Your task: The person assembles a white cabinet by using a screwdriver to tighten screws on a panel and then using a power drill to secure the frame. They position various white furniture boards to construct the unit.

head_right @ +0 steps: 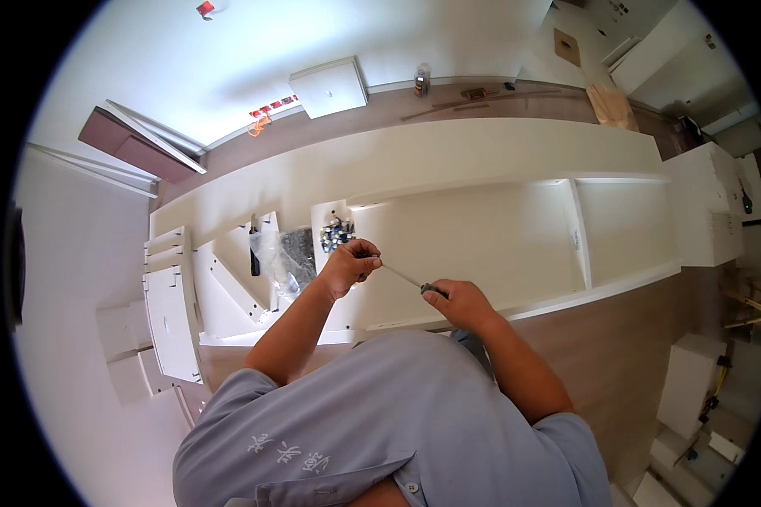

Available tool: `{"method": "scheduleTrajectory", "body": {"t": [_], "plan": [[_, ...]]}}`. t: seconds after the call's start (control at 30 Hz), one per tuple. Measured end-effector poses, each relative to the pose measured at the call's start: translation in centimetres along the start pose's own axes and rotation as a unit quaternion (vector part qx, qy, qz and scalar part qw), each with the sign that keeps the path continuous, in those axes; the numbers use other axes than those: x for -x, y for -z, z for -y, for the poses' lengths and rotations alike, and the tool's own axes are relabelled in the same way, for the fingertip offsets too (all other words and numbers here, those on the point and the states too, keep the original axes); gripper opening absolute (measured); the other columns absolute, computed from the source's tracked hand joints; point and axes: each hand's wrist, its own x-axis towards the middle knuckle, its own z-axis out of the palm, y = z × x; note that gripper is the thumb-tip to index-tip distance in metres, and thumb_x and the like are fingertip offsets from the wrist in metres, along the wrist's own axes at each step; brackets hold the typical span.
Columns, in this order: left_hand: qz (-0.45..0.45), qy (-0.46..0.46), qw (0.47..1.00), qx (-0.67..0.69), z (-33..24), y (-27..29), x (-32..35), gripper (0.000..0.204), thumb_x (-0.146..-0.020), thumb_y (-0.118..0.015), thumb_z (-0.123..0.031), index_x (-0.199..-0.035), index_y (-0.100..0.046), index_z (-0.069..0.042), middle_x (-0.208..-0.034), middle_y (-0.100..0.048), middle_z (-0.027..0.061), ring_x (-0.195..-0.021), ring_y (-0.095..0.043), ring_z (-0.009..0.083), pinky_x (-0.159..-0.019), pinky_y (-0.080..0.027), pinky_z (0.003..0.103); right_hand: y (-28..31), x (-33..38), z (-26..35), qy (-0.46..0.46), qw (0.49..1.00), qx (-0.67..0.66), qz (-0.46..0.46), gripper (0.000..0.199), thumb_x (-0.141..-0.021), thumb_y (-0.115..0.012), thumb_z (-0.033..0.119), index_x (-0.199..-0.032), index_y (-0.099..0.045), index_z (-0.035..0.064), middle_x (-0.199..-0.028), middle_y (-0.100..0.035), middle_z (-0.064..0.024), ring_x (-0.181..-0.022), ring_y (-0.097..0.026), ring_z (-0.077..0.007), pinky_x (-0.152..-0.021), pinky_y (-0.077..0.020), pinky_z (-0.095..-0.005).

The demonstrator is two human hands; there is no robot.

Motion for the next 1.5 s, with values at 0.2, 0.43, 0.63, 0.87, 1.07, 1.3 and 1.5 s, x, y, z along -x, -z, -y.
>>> {"method": "scheduleTrajectory", "body": {"t": [0.2, 0.43, 0.63, 0.87, 1.07, 1.3, 1.5], "plan": [[-0.036, 0.01, 0.999, -0.028, -0.6, -9.4, -1.7, 0.019, -0.089, -0.08, -0.001, -0.102, -0.067, -0.004, -0.082, -0.066, 0.0029, -0.062, -0.054, 0.0086, -0.051, -0.038, 0.024, 8.2, 2.2, -4.7, 0.051, 0.998, 0.03, 0.002, 0.035, -0.1, -0.066, 0.04, -0.109, -0.074, 0.0073, -0.094, -0.074, -0.0136, -0.088, -0.069, -0.0333, -0.081, -0.0539, -0.0421], [-0.02, 0.065, 0.988, -0.137, -1.7, -20.8, -6.8, 0.016, -0.091, -0.078, -0.002, -0.104, -0.07, 0.0, -0.08, -0.066, 0.0035, -0.063, -0.054, 0.009, -0.051, -0.038, 0.023, 16.7, 5.4, -12.3, 0.176, 0.963, 0.156, -0.132, 0.031, -0.094, -0.072, 0.037, -0.1, -0.072, 0.0067, -0.095, -0.073, -0.016, -0.091, -0.069, -0.0351, -0.084, -0.0544, -0.0449], [-0.016, 0.005, 0.992, -0.124, -1.8, -27.9, -14.9, 0.022, -0.097, -0.075, -0.016, -0.112, -0.069, -0.001, -0.082, -0.062, 0.0001, -0.062, -0.05, 0.0074, -0.051, -0.037, 0.022, 19.6, 4.8, -19.7, 0.071, 0.977, -0.056, -0.193, 0.032, -0.093, -0.074, 0.032, -0.104, -0.068, 0.0028, -0.099, -0.069, -0.0155, -0.087, -0.068, -0.0363, -0.081, -0.0553, -0.0423], [-0.052, 0.105, 0.991, 0.059, -1.0, -34.4, -27.2, 0.02, -0.1, -0.073, -0.028, -0.092, -0.061, -0.015, -0.075, -0.052, -0.0056, -0.056, -0.046, 0.0059, -0.046, -0.032, 0.021, 20.5, 2.1, -20.1, -0.158, 0.865, -0.454, -0.148, 0.038, -0.098, -0.073, 0.028, -0.126, -0.059, 0.0057, -0.097, -0.065, -0.0054, -0.076, -0.064, -0.0194, -0.071, -0.0544, -0.0337], [-0.098, 0.099, 0.987, 0.082, -1.2, -38.5, -31.2, 0.024, -0.097, -0.076, -0.027, -0.085, -0.059, -0.016, -0.067, -0.05, -0.0053, -0.056, -0.047, 0.0074, -0.045, -0.032, 0.022, 17.3, 0.7, -19.9, -0.134, 0.699, -0.647, -0.274, 0.033, -0.106, -0.063, 0.027, -0.133, -0.06, 0.0072, -0.1, -0.063, -0.0015, -0.076, -0.06, -0.0118, -0.064, -0.0516, -0.0305], [-0.106, 0.054, 0.992, -0.049, 0.3, -36.2, -25.4, 0.021, -0.101, -0.069, -0.031, -0.095, -0.066, -0.01, -0.071, -0.054, -0.0002, -0.054, -0.049, 0.0113, -0.043, -0.034, 0.028, 16.5, -1.6, -21.1, -0.128, 0.685, -0.637, -0.33, 0.037, -0.109, -0.059, 0.032, -0.136, -0.063, 0.0075, -0.089, -0.061, -0.0015, -0.065, -0.056, -0.0123, -0.056, -0.0479, -0.0276], [-0.101, 0.109, 0.983, -0.104, 3.7, -26.8, -17.0, 0.026, -0.102, -0.065, -0.028, -0.098, -0.067, -0.002, -0.065, -0.053, 0.0012, -0.048, -0.046, 0.0126, -0.042, -0.033, 0.031, 16.7, -1.7, -20.4, -0.103, 0.642, -0.679, -0.342, 0.034, -0.11, -0.056, 0.032, -0.131, -0.064, 0.0064, -0.088, -0.062, -0.0032, -0.061, -0.054, -0.0126, -0.05, -0.0446, -0.0266]]}}
